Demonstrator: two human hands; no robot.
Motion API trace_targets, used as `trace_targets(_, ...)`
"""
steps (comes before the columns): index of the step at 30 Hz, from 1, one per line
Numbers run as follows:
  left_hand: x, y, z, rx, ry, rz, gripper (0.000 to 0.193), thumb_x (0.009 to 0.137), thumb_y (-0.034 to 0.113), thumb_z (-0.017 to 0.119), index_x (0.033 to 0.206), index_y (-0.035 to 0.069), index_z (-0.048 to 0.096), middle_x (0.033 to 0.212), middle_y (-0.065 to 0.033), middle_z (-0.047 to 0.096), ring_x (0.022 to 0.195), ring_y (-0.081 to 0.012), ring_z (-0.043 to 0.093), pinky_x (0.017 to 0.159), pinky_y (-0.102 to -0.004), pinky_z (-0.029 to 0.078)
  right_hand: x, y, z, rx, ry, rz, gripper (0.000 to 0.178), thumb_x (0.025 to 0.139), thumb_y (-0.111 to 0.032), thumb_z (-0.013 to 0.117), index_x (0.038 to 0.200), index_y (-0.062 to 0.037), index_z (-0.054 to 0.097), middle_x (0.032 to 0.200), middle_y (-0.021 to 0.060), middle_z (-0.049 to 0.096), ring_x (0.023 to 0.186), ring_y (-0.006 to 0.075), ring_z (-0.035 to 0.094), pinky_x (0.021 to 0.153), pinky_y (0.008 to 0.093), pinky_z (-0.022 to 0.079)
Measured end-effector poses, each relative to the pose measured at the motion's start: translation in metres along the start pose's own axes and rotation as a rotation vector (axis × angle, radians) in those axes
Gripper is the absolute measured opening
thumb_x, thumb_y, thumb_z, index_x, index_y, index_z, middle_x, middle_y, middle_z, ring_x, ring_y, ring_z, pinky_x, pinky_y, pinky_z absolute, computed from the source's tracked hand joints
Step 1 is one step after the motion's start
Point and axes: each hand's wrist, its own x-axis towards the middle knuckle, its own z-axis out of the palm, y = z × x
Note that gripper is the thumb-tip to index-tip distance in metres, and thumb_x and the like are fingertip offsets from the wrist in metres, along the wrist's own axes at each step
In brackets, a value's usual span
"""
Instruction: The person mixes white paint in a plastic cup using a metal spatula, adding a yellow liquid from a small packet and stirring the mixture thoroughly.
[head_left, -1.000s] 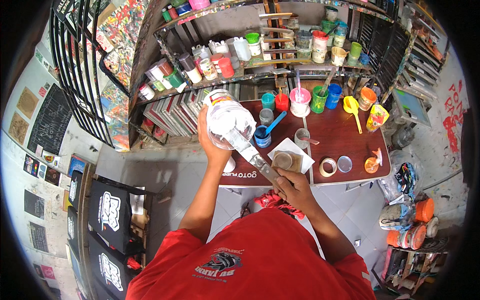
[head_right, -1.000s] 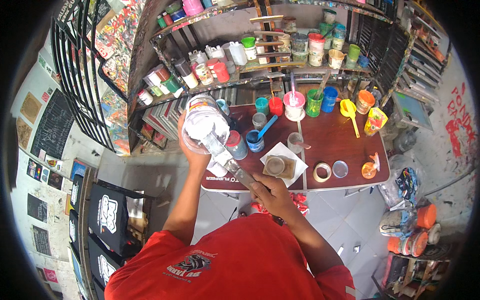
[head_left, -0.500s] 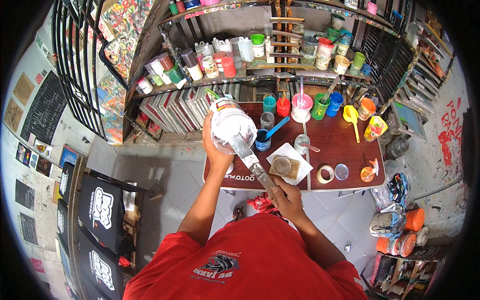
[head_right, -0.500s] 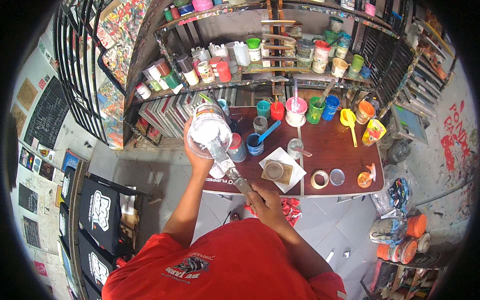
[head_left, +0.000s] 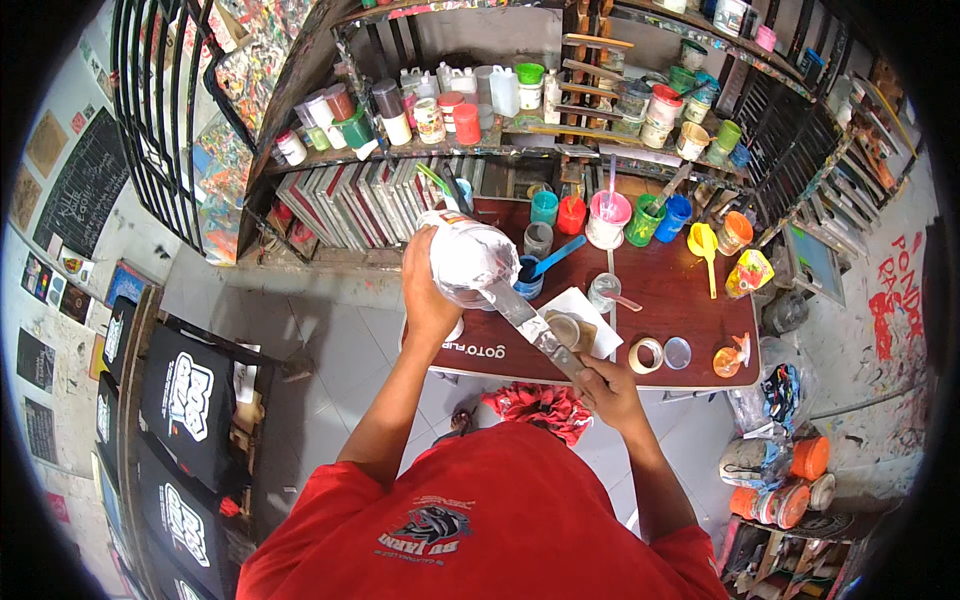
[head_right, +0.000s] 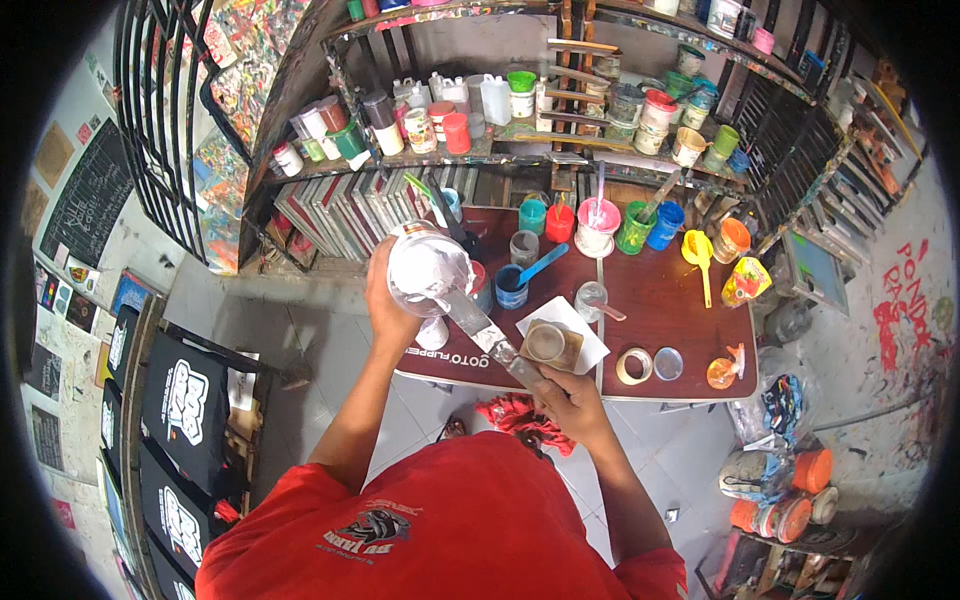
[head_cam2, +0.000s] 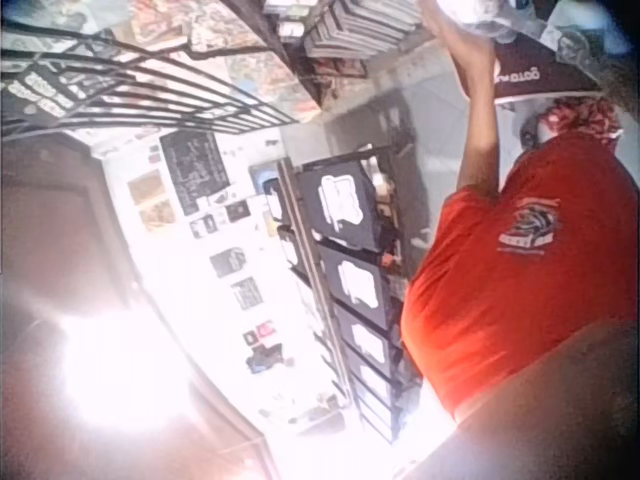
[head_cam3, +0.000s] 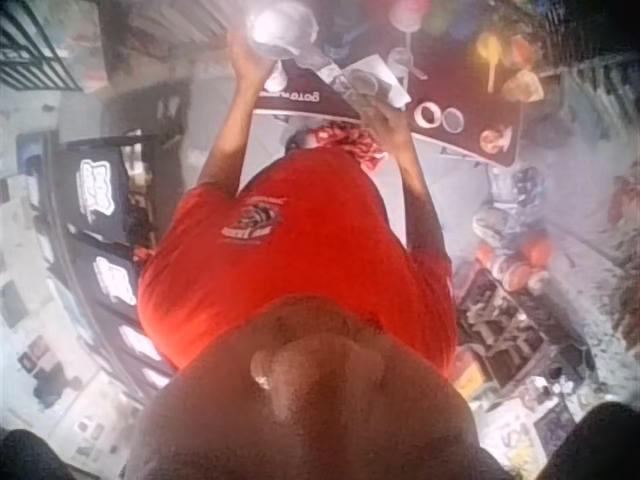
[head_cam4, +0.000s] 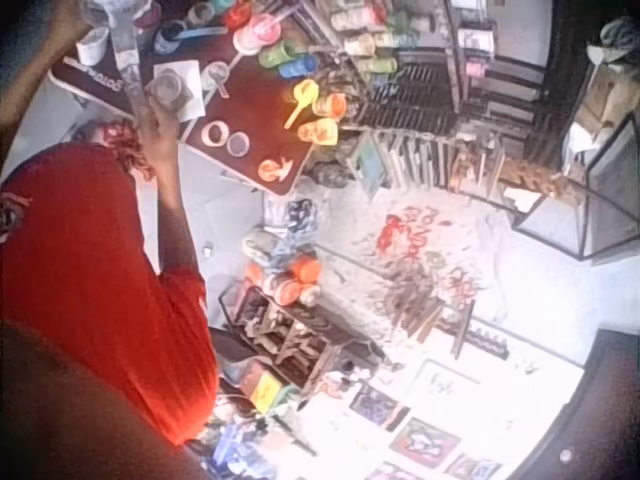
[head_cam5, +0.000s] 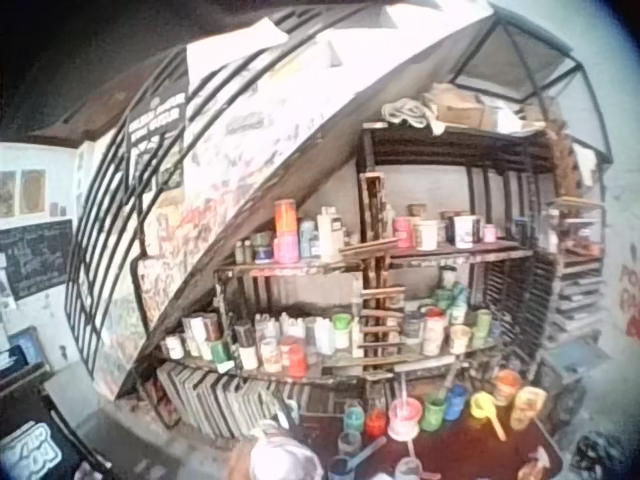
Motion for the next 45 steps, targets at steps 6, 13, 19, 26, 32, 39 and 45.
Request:
trace_targets(6,-0.014,-0.004,-0.001,0.042,-0.173,-0.088,0.08,0.055,0.018,0.092,0.125,0.004,0.057,0.123,-0.0166,0.062,0.117,-0.0358,0.058,0.1,-0.0426,0.046,-0.005,-0.001,-0.016,0.114,-0.025,0.224,0.031,0.102,-0.011,0.048,0.126,0.0065,0.058,0.071,0.0024,0.056,0.053,0.0058,0.045,0.045,0.021,0.035)
trace_targets(13,-0.041,-0.009,-0.002,-0.163,-0.286,-0.331,0.087,0.052,0.012,0.093,0.13,0.004,0.055,0.12,-0.0155,0.065,0.113,-0.033,0.062,0.097,-0.0419,0.049,-0.015,-0.01,-0.043,0.101,-0.134,0.307,0.04,0.104,-0.026,0.051,0.128,0.0051,0.059,0.071,0.0019,0.055,0.054,0.0047,0.044,0.045,0.0211,0.034)
trace_targets(19,-0.073,-0.014,0.006,-0.25,-0.313,-0.426,0.09,0.053,0.014,0.093,0.132,0.001,0.052,0.122,-0.0166,0.064,0.113,-0.0315,0.063,0.096,-0.0408,0.05,-0.017,-0.028,-0.065,-0.028,-0.134,0.326,0.045,0.104,-0.033,0.051,0.128,0.0042,0.058,0.069,0.0022,0.055,0.05,0.0044,0.041,0.044,0.021,0.032)
trace_targets(26,-0.1,-0.028,0.02,-0.336,-0.397,-0.507,0.092,0.053,0.018,0.093,0.133,0.001,0.049,0.125,-0.0193,0.061,0.117,-0.0354,0.058,0.1,-0.0424,0.047,-0.017,-0.035,-0.092,-0.125,-0.157,0.417,0.04,0.104,-0.025,0.051,0.132,0.0036,0.057,0.072,0.0029,0.058,0.052,0.0044,0.043,0.046,0.0208,0.034)
trace_targets(32,-0.124,-0.044,0.028,-0.355,-0.421,-0.576,0.1,0.051,0.016,0.092,0.137,-0.001,0.044,0.128,-0.0204,0.059,0.121,-0.0367,0.056,0.103,-0.0429,0.044,-0.006,-0.043,-0.096,-0.233,-0.16,0.464,0.038,0.103,-0.02,0.051,0.132,0.0034,0.058,0.071,0.0012,0.058,0.052,0.0039,0.045,0.046,0.0204,0.035)
trace_targets(39,-0.176,-0.087,0.056,-0.382,-0.425,-0.586,0.102,0.052,0.017,0.093,0.139,-0.001,0.042,0.132,-0.0206,0.056,0.123,-0.0372,0.054,0.105,-0.0442,0.043,0.002,-0.009,-0.094,-0.322,-0.175,0.469,0.036,0.103,-0.017,0.051,0.131,0.0038,0.059,0.071,0.0005,0.057,0.053,0.0031,0.043,0.047,0.0204,0.034)
trace_targets(45,-0.205,-0.121,0.075,-0.31,-0.382,-0.619,0.095,0.057,0.019,0.093,0.137,0.0,0.045,0.129,-0.0181,0.059,0.121,-0.0305,0.059,0.101,-0.0402,0.048,0.018,0.034,-0.075,-0.385,-0.179,0.541,0.033,0.102,-0.018,0.052,0.128,0.0007,0.062,0.072,-0.0021,0.056,0.057,0.0033,0.045,0.051,0.0213,0.037)
